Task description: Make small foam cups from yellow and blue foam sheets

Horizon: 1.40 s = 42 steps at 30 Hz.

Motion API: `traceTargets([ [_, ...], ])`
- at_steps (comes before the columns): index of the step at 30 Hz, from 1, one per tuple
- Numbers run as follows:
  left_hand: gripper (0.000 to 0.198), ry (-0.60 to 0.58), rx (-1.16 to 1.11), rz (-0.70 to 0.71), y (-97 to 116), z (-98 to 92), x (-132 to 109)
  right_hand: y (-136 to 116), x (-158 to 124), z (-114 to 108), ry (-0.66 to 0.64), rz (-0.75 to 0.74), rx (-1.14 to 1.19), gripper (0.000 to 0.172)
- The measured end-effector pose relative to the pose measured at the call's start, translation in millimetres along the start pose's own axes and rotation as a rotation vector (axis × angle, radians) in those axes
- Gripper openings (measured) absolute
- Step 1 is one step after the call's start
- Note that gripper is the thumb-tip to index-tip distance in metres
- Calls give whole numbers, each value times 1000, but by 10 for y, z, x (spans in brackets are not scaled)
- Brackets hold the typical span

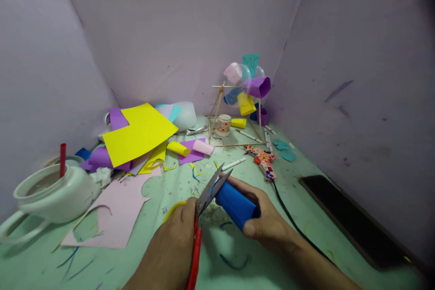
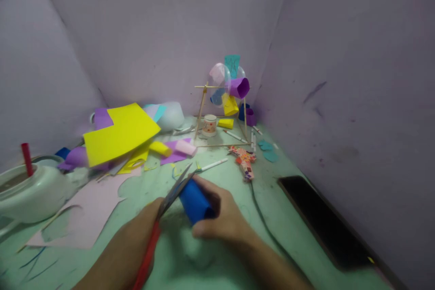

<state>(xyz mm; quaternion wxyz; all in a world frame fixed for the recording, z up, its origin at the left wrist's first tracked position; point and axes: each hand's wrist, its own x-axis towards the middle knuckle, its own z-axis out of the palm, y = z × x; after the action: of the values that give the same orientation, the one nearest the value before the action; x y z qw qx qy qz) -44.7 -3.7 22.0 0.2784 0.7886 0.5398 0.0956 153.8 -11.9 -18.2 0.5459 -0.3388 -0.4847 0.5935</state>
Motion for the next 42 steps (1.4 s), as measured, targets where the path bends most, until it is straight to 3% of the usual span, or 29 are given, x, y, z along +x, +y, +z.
traceTargets([
  [11,58,-44,32,36,-29,-2,-8,-72,-3,25,-15,-22,-16,86],
  [16,59,-76,2,84,-81,-29,29,-57,13,25,67,-21,47,93],
  [19,56,-37,-38,74,-82,-32,18,-77,22,20,91,8,109,88],
  [25,50,156,-134,104,-98,-20,5,-67,26,-3,116,16,108,86],
  [29,50,134,-145,114,-136,-13,49,-13,26,18,46,29,161,88],
  [42,43,62,4,84,-64,-21,40,-3,-20,32,91,3,-181,101],
])
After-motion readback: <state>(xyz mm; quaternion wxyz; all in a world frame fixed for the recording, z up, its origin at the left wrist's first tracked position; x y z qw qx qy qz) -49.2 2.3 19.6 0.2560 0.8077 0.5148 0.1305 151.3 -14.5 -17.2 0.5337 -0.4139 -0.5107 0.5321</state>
